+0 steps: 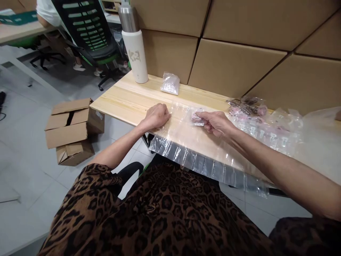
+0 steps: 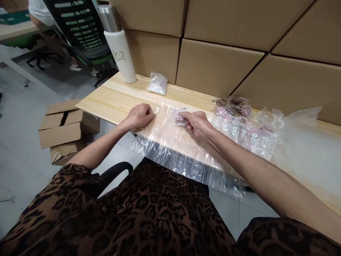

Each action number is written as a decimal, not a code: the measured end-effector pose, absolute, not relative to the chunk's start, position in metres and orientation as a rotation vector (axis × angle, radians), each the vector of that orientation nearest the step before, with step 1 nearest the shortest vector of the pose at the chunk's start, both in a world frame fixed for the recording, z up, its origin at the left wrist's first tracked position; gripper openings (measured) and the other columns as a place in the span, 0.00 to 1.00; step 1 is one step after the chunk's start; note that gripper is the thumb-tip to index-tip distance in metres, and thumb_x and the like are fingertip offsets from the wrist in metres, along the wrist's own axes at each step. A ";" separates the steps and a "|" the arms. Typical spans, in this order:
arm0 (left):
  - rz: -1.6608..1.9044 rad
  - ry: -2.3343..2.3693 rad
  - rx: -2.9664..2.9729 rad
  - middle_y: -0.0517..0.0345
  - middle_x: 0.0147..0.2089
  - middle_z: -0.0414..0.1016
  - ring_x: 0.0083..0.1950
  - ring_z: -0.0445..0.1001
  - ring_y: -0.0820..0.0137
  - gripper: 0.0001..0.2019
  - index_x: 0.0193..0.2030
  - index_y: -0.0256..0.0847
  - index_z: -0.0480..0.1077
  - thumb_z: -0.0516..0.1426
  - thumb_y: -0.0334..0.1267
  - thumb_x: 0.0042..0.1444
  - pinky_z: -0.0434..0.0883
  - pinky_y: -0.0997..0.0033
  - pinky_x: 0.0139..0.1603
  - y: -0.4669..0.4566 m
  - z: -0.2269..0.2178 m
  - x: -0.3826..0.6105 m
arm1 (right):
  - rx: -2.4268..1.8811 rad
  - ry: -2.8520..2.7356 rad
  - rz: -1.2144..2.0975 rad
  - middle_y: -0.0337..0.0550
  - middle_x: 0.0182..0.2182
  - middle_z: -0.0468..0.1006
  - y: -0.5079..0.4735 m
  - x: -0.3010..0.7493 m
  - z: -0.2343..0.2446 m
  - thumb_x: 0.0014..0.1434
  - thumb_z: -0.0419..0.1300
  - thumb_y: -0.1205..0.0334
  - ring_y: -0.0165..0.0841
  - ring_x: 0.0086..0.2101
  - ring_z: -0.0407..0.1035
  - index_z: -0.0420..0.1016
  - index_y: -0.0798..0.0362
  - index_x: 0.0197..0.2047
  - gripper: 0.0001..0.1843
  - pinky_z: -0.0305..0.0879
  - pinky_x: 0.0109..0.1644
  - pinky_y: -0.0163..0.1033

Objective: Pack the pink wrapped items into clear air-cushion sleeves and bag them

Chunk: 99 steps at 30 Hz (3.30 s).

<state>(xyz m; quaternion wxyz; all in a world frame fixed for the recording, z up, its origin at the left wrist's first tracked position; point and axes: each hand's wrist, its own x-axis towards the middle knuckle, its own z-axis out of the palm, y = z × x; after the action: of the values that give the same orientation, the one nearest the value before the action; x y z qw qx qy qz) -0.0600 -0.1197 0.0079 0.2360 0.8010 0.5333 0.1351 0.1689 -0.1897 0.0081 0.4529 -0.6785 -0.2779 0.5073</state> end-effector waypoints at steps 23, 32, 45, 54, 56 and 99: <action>0.728 1.090 1.696 0.49 0.52 0.76 0.45 0.76 0.69 0.26 0.59 0.35 0.75 0.71 0.35 0.54 0.74 0.65 0.54 -0.124 -0.013 0.021 | -1.404 -0.780 1.392 0.37 0.20 0.70 -0.194 0.187 -0.005 0.51 0.80 0.57 0.26 0.20 0.59 0.80 0.54 0.40 0.18 0.54 0.18 0.33; 0.433 0.929 1.305 0.57 0.25 0.72 0.25 0.65 0.75 0.12 0.31 0.37 0.75 0.74 0.30 0.49 0.68 0.66 0.32 -0.120 0.006 0.024 | -1.401 -0.913 1.475 0.44 0.26 0.74 -0.196 0.212 -0.011 0.57 0.76 0.60 0.29 0.24 0.65 0.78 0.52 0.35 0.11 0.62 0.21 0.35; 0.595 0.970 1.180 0.58 0.25 0.75 0.24 0.68 0.75 0.08 0.34 0.36 0.75 0.67 0.36 0.60 0.68 0.73 0.29 -0.144 0.012 0.040 | -1.448 -1.231 0.985 0.54 0.58 0.78 -0.245 0.171 0.006 0.60 0.73 0.48 0.48 0.59 0.72 0.76 0.50 0.54 0.24 0.70 0.67 0.62; 0.590 0.949 0.978 0.63 0.30 0.76 0.27 0.76 0.75 0.08 0.47 0.38 0.69 0.59 0.23 0.65 0.76 0.73 0.38 -0.154 0.012 0.043 | -1.344 -0.684 1.111 0.41 0.40 0.80 -0.234 0.178 -0.006 0.46 0.71 0.69 0.36 0.39 0.76 0.71 0.50 0.50 0.27 0.79 0.48 0.47; 0.567 0.907 0.993 0.61 0.30 0.76 0.28 0.76 0.76 0.07 0.42 0.36 0.69 0.61 0.23 0.64 0.75 0.73 0.38 -0.153 0.007 0.047 | -1.292 -0.620 1.177 0.40 0.38 0.80 -0.241 0.187 -0.006 0.45 0.69 0.71 0.35 0.35 0.75 0.74 0.50 0.50 0.27 0.79 0.43 0.46; 0.494 0.482 0.592 0.50 0.34 0.83 0.34 0.80 0.70 0.03 0.38 0.30 0.80 0.63 0.27 0.63 0.77 0.64 0.54 -0.200 -0.005 0.102 | -1.281 -0.903 1.003 0.39 0.41 0.80 -0.293 0.229 -0.006 0.49 0.80 0.46 0.36 0.41 0.76 0.69 0.45 0.46 0.30 0.78 0.49 0.48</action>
<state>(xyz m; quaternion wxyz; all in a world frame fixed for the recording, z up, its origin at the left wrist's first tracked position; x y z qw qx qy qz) 0.1023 -0.1997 -0.0049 0.8984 0.2859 0.2330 0.2384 0.2289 -0.2932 -0.0059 0.5977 -0.5519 -0.3891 0.4322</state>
